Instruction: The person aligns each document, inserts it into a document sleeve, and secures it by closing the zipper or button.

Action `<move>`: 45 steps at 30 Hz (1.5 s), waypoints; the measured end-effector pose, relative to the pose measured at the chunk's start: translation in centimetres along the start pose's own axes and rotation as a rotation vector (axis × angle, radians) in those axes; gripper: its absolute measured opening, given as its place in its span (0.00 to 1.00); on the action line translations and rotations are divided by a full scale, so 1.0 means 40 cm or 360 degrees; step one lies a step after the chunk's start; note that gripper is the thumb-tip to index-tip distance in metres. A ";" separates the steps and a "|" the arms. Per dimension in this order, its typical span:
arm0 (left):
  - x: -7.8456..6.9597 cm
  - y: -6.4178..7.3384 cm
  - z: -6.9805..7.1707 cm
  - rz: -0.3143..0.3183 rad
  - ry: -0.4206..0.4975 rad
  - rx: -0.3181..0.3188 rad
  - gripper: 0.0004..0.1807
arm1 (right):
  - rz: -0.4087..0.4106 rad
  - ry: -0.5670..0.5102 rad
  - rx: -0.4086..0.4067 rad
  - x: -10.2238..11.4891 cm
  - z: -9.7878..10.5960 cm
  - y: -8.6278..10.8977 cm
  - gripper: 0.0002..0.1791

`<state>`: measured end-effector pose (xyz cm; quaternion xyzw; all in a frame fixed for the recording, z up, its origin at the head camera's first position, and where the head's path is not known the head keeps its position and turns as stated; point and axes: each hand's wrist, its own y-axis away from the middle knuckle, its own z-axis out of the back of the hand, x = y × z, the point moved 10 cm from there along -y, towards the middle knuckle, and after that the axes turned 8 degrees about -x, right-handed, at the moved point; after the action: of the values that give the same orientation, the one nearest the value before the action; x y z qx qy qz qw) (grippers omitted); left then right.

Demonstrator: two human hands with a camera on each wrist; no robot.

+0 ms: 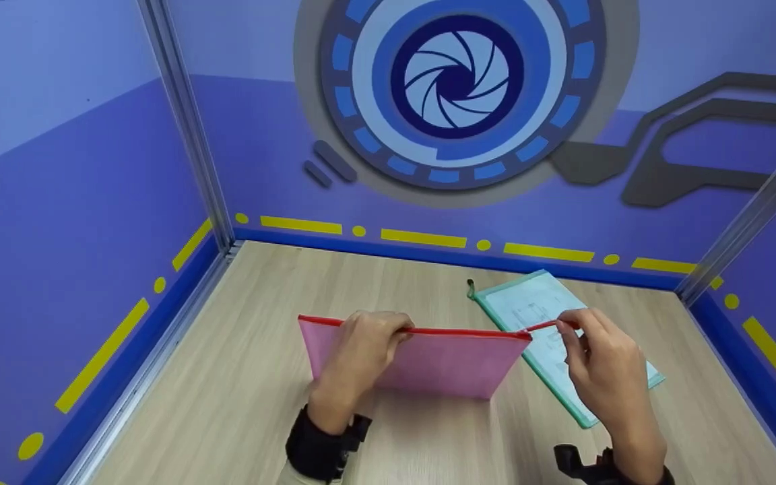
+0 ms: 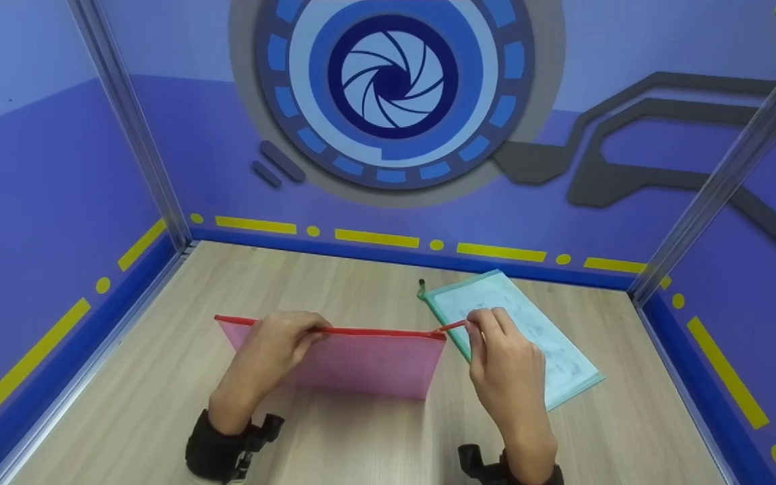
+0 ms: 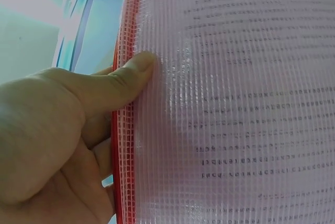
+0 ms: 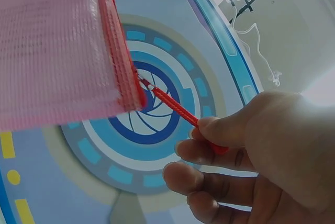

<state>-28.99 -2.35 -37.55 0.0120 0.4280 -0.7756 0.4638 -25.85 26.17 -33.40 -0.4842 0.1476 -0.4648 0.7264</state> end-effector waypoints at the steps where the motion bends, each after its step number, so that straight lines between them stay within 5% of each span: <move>1: 0.003 0.001 0.002 0.0003 0.0001 -0.0007 0.05 | -0.0006 0.0005 0.0004 -0.001 0.000 0.000 0.09; 32: 0.028 0.003 0.029 0.0080 -0.0022 -0.0052 0.04 | -0.0153 0.0115 0.0028 -0.039 0.005 -0.001 0.06; 40: 0.014 0.003 0.023 0.0021 -0.0094 -0.0036 0.05 | -0.0155 0.0130 0.0058 -0.039 0.000 0.001 0.05; 45: 0.000 0.006 0.015 -0.0002 -0.0184 -0.0039 0.07 | -0.0068 -0.0005 0.0068 -0.011 -0.014 0.001 0.15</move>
<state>-28.59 -2.81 -37.33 -0.0387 0.4101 -0.7700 0.4873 -26.42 26.21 -33.81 -0.4723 0.1262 -0.4825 0.7268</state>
